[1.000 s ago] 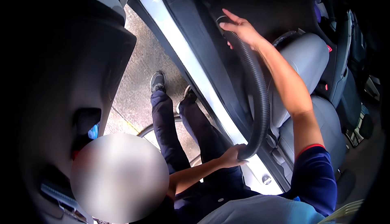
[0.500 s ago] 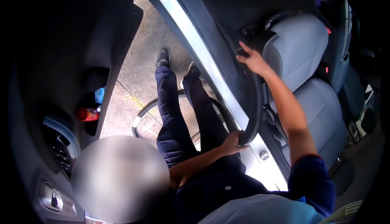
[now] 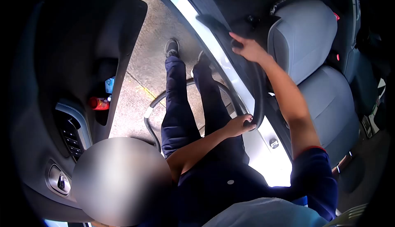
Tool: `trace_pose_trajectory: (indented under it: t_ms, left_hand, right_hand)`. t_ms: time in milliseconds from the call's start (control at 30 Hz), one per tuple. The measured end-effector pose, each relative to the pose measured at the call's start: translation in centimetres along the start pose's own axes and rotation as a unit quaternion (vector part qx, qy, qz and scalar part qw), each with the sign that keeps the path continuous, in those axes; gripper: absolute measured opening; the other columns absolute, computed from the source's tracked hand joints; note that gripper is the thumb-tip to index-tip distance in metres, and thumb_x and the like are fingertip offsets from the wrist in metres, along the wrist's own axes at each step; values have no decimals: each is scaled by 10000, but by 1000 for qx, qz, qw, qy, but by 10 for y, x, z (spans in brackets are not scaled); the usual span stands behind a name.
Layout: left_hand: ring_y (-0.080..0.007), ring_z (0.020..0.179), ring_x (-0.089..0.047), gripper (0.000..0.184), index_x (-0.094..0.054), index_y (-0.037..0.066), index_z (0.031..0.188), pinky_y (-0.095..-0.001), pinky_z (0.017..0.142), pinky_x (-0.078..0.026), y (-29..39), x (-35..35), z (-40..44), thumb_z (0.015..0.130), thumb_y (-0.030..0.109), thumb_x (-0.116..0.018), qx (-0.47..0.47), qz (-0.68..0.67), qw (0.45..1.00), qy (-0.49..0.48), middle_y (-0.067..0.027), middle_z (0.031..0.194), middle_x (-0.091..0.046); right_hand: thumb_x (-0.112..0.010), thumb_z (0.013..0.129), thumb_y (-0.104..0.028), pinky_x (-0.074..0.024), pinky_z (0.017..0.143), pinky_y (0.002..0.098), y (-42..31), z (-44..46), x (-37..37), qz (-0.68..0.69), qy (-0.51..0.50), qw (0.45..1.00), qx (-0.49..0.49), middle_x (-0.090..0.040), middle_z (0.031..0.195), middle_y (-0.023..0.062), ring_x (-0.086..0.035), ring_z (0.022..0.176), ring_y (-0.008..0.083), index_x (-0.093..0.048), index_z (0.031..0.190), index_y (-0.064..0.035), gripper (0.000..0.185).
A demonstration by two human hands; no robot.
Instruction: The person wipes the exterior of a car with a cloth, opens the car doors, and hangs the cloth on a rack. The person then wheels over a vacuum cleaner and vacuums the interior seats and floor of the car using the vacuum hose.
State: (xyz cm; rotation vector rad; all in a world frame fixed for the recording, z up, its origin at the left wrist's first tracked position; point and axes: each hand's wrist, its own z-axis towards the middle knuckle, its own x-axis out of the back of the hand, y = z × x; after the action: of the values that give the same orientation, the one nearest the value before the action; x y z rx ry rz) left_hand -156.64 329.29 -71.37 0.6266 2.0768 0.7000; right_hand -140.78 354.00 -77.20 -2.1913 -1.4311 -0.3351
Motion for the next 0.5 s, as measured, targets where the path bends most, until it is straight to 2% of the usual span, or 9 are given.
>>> trace_pose_trajectory:
  t_ms: [33, 67, 167, 233, 267, 333, 367, 433, 500]
  left_hand:
    - [-286, 1109, -609, 623, -477, 4, 1276, -359, 945, -462, -11, -12, -7, 901, 481, -615, -13, 32, 999, -15, -174, 1170, -628]
    - [-292, 1168, -583, 620, -478, 6, 1300, -364, 975, -456, 0, -12, -16, 900, 457, -624, 10, 17, 999, -40, -190, 1214, -612]
    - [-273, 1149, -594, 542, -517, 3, 1253, -353, 963, -465, 0, -3, -31, 900, 391, -653, 18, 3, 1000, -7, -172, 1190, -624]
    - [-253, 1088, -619, 458, -554, 8, 1207, -333, 926, -479, -8, 22, -39, 896, 320, -676, -26, 1, 997, 75, -150, 1148, -639]
    - [-239, 1045, -629, 424, -573, 13, 1181, -325, 905, -484, -6, 40, -43, 892, 303, -685, -12, 17, 993, 120, -136, 1117, -649]
    - [-214, 981, -641, 366, -604, 20, 1134, -314, 870, -489, -26, 76, -49, 889, 277, -693, -16, 78, 973, 219, -114, 1061, -663]
    - [-203, 959, -642, 341, -617, 24, 1114, -311, 855, -490, -48, 93, -52, 890, 269, -693, -37, 122, 953, 274, -106, 1035, -669]
    - [-261, 918, -657, 331, -629, 6, 1065, -337, 838, -513, -36, 126, -72, 869, 265, -698, 22, 220, 929, 299, -138, 996, -670]
    - [-281, 929, -653, 324, -630, 8, 1063, -335, 845, -509, -35, 152, -96, 872, 261, -693, 62, 189, 931, 307, -153, 1007, -669]
  right_hand:
    - [-610, 869, -347, -415, 1033, 402, 15, -28, -10, -27, -57, 997, -52, -604, 1217, 233, -561, 1163, 383, -346, 1467, -330, 654]
    - [-612, 854, -348, -411, 1037, 402, 39, -58, -26, -28, -70, 996, -54, -598, 1226, 235, -555, 1166, 390, -351, 1468, -315, 668]
    - [-632, 829, -364, -392, 1058, 388, 107, -117, -68, -56, -122, 980, -150, -566, 1267, 254, -530, 1208, 389, -454, 1423, -218, 637]
    - [-634, 837, -371, -396, 1052, 380, 104, -131, -58, -6, -54, 986, -157, -576, 1248, 260, -529, 1209, 390, -446, 1428, -213, 640]
    - [-632, 851, -375, -419, 1021, 382, 105, -127, -54, 77, 38, 989, -116, -592, 1212, 269, -551, 1174, 400, -442, 1427, -211, 629]
    - [-618, 866, -369, -457, 962, 400, 64, -104, -15, 149, 76, 980, -111, -618, 1146, 275, -591, 1092, 423, -410, 1439, -243, 622]
    - [-617, 862, -373, -447, 979, 403, 67, -86, -13, 178, 64, 973, -132, -603, 1195, 260, -576, 1125, 412, -401, 1445, -261, 631]
    - [-633, 842, -392, -396, 1045, 385, 81, -70, -49, 162, 99, 974, -125, -536, 1324, 235, -504, 1239, 379, -388, 1454, -293, 667]
    - [-652, 824, -389, -373, 1065, 366, 94, -94, -73, 220, 70, 960, -158, -528, 1332, 245, -492, 1259, 371, -379, 1460, -295, 698]
